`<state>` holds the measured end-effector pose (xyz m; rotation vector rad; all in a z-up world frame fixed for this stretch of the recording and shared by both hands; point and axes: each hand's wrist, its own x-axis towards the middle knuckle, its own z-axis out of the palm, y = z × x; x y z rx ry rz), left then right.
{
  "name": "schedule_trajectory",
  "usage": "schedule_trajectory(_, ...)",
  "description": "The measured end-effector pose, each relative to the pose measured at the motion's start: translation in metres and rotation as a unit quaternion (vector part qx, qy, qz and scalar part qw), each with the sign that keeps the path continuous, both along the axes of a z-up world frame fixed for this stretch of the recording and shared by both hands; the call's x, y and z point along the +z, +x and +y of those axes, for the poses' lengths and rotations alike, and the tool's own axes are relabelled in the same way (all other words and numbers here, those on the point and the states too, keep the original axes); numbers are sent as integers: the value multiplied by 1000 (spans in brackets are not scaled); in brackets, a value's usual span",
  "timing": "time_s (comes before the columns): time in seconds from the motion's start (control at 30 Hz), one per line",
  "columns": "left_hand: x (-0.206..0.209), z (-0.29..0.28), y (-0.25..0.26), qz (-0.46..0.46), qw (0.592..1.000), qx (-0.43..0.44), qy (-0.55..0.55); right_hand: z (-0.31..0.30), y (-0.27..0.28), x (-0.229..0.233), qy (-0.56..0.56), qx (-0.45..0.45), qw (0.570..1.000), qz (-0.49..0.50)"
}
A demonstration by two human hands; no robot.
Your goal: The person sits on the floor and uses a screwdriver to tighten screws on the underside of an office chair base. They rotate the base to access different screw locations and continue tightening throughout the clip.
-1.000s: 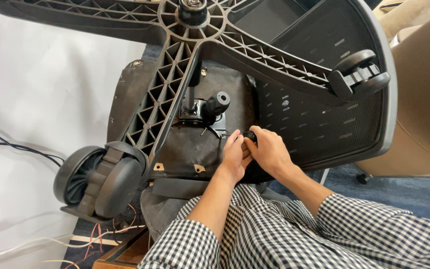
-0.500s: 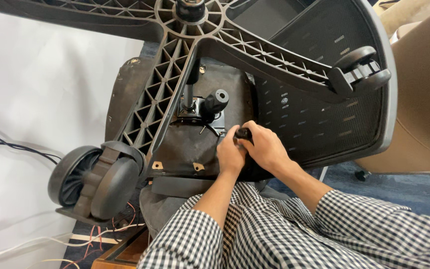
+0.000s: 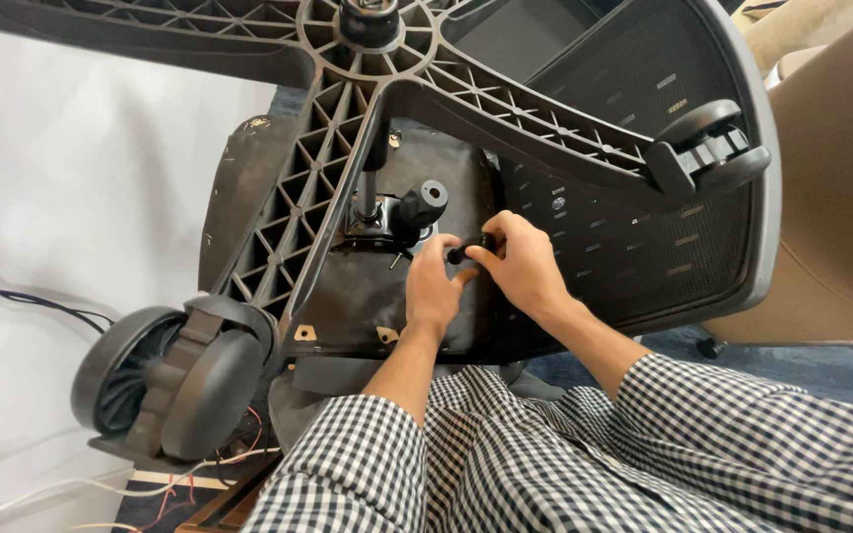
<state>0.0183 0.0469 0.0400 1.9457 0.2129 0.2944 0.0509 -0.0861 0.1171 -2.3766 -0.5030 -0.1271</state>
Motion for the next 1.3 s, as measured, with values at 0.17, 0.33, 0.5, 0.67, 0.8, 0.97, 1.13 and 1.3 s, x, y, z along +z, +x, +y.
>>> schedule_trajectory(0.17,-3,-2,11,-1,998,1,62,-1,11,-5,13,-22,995,92)
schedule_trajectory(0.33,-12,21,34,13,990,-97,100,-9,14,-8,87,120,988,42)
schedule_trajectory(0.5,-12,27,40,-34,980,-167,100,-1,21,-3,10,-9,993,113)
schedule_trajectory(0.67,-12,33,43,13,984,-147,103,0,28,1,40,111,986,120)
schedule_trajectory(0.8,-8,45,43,-59,978,-156,127,1,23,-6,119,134,980,88)
schedule_trajectory(0.97,3,50,33,-17,977,-189,92,4,23,-4,-4,86,989,121)
schedule_trajectory(1.13,12,54,12,-22,972,-177,150,4,5,2,54,178,981,60)
schedule_trajectory(1.3,16,53,1,-62,976,-177,112,9,-4,3,43,74,987,133)
